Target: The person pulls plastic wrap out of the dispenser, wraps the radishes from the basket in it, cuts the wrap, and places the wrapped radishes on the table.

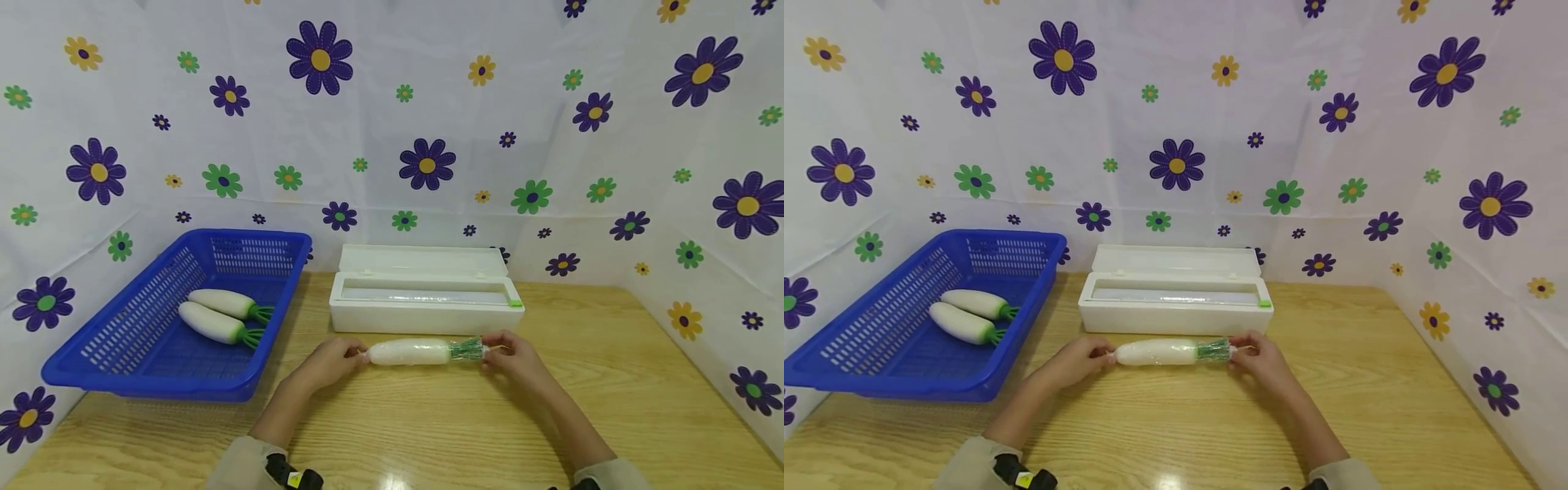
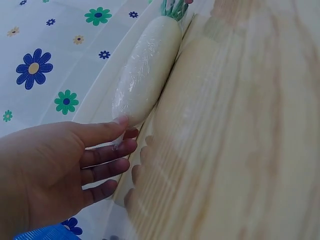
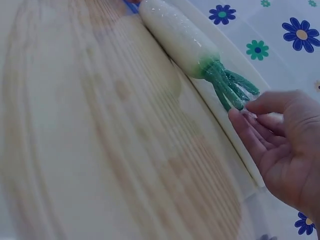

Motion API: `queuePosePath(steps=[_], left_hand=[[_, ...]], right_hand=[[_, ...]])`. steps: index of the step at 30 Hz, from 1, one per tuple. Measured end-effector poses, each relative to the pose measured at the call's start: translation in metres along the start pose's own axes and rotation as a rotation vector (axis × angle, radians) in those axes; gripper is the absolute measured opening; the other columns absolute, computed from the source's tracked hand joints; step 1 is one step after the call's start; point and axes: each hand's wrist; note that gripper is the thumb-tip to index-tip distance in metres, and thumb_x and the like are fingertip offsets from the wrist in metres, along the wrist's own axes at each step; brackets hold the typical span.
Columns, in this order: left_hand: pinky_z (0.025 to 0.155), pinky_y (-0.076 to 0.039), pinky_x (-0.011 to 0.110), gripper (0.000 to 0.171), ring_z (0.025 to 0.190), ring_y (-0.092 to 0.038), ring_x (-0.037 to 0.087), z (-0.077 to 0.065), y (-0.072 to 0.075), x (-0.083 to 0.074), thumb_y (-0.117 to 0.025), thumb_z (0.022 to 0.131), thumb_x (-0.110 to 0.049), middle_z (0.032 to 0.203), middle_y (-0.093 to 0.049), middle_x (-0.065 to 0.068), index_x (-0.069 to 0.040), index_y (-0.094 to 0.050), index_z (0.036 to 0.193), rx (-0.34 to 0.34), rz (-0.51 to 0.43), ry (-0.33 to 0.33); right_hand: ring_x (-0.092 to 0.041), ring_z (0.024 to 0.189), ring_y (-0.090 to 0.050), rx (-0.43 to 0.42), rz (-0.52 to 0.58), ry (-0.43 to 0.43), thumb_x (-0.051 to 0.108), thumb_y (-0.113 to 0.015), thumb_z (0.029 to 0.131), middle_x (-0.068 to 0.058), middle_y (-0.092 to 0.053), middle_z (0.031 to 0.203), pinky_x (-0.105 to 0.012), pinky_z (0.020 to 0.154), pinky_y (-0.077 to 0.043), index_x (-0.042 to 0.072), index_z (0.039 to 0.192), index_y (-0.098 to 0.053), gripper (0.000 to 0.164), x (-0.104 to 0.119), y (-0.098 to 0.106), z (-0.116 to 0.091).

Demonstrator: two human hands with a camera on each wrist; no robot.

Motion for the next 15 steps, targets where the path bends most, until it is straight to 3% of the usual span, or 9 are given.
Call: queuePosePath(steps=[4, 9, 15], left_hand=[[0.061, -0.042, 0.027, 0.013, 0.068, -0.048, 0.009, 0.0003, -0.0004, 0.0011, -0.062, 0.088, -0.017, 0.073, -0.057, -0.006, -0.007, -0.069, 0.092, 0.002, -0.015, -0.008], [0.068, -0.046, 0.029, 0.015, 0.076, -0.056, 0.012, 0.0008, -0.0004, -0.0003, -0.063, 0.087, -0.016, 0.082, -0.064, -0.002, -0.005, -0.071, 0.094, 0.0, -0.02, 0.008], [0.074, -0.048, 0.031, 0.016, 0.084, -0.061, 0.017, -0.0006, 0.0004, 0.0003, -0.066, 0.085, -0.017, 0.086, -0.068, 0.001, -0.004, -0.072, 0.092, -0.005, -0.038, 0.006]], right_hand=[[-0.017, 0.079, -0.06, 0.041, -0.071, 0.04, -0.004, -0.053, 0.09, -0.019, -0.057, 0.095, -0.029, 0.072, -0.052, -0.019, 0.113, -0.048, 0.028, -0.0041, 0.0041, 0.0019], [-0.015, 0.074, -0.06, -0.01, -0.178, 0.065, -0.002, -0.056, 0.089, -0.014, -0.06, 0.087, -0.027, 0.066, -0.052, -0.015, 0.104, -0.057, 0.02, -0.0073, 0.0048, 0.0027], [-0.014, 0.065, -0.057, -0.03, -0.382, 0.248, 0.0, -0.055, 0.09, -0.007, -0.06, 0.074, -0.026, 0.058, -0.05, -0.007, 0.092, -0.061, 0.009, -0.0101, 0.0031, 0.0036]])
Point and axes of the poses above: each hand's wrist, its own z-axis towards the middle knuckle, its own y-axis out of the back of the hand, x = y × z
